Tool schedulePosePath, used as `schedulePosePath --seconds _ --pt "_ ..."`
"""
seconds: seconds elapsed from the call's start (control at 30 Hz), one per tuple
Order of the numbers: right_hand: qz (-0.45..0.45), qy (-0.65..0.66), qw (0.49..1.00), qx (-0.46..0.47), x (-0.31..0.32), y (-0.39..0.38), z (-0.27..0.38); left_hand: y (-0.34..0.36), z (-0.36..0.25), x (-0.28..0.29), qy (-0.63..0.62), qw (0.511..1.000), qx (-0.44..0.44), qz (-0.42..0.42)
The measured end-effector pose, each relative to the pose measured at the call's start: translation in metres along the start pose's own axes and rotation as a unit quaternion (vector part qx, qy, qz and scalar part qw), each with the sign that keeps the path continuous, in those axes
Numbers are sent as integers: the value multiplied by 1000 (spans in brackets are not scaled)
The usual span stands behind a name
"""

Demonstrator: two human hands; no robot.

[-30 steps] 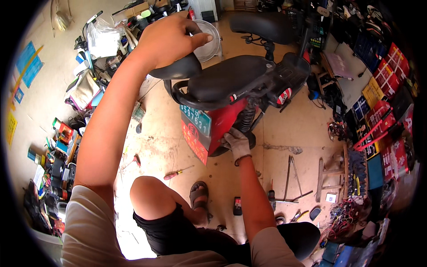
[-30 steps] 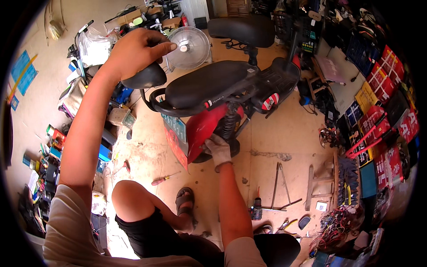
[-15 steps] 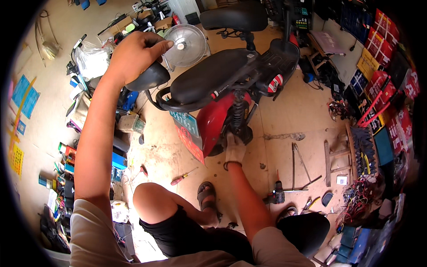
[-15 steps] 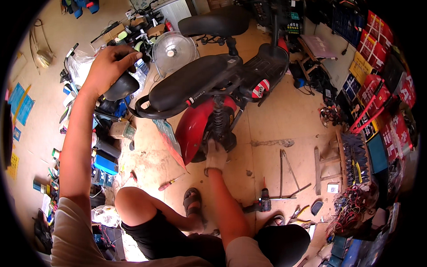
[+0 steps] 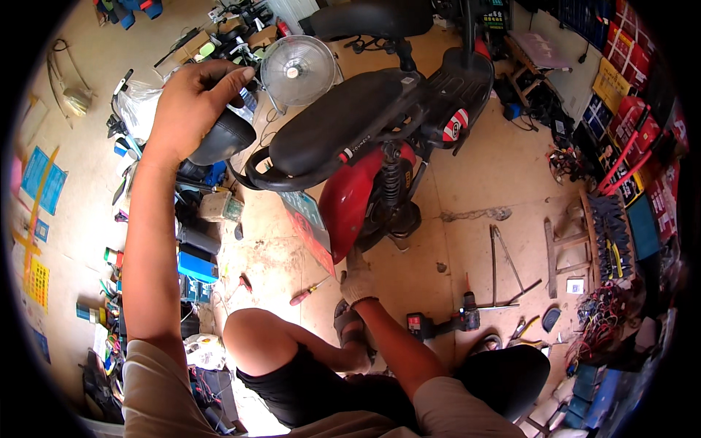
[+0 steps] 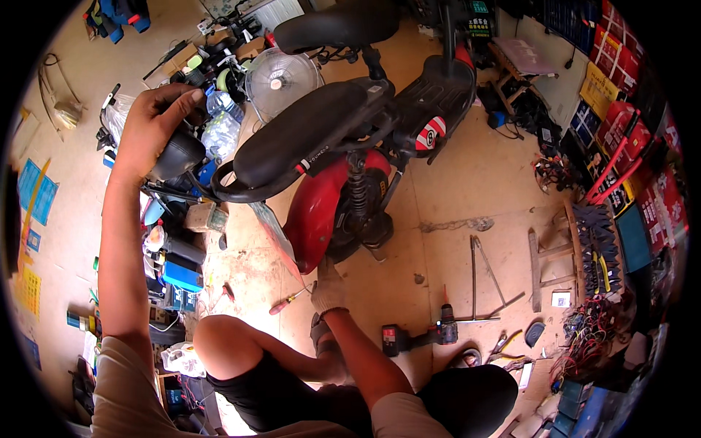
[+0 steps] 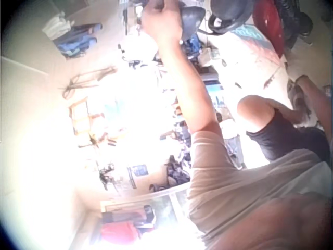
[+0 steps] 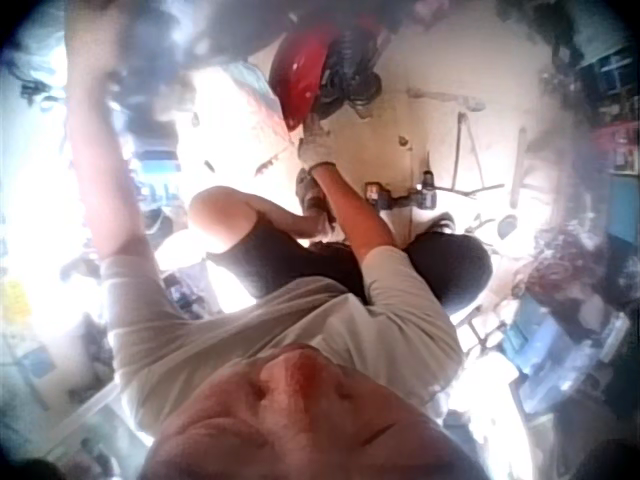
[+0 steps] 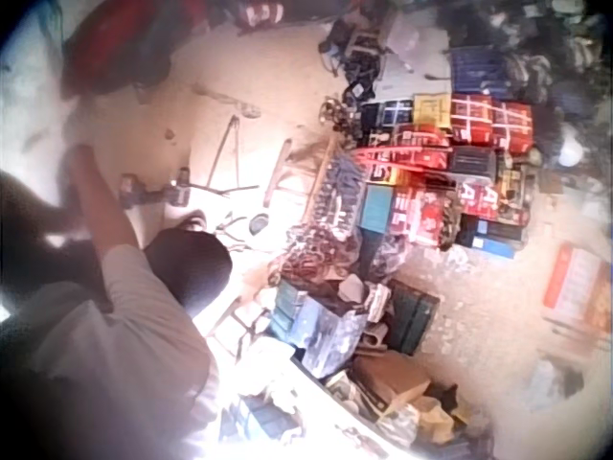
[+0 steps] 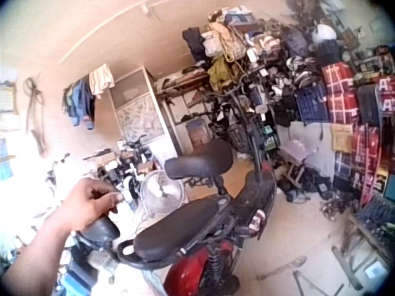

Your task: The person manipulates a metal bracket near the rear wheel of a red electric scooter using a wrench and a hammer, uses a power drill to secure a screw into the rear panel, and wipes the scooter with a cloth.

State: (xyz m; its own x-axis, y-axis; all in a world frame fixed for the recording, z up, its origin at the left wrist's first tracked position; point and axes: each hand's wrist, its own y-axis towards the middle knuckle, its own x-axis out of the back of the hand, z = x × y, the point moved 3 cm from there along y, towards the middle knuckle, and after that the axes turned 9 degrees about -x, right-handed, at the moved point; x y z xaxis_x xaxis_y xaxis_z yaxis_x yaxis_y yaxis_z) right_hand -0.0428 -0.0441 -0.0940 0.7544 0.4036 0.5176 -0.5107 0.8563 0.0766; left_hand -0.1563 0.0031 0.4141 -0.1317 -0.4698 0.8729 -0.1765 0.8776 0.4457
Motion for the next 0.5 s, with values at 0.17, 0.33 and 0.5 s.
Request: schedulePosePath --seconds 0.17,0.33,0.5 --pt "174 -120 973 -89 -41 22 -55 -1 -4 3 9 1000 6 9" --pt "68 -57 989 -122 -34 48 -109 2 -2 0 11 1000 -2 12" --pt "59 48 992 -96 -17 21 -52 0 7 2 -14 1000 0 -9"
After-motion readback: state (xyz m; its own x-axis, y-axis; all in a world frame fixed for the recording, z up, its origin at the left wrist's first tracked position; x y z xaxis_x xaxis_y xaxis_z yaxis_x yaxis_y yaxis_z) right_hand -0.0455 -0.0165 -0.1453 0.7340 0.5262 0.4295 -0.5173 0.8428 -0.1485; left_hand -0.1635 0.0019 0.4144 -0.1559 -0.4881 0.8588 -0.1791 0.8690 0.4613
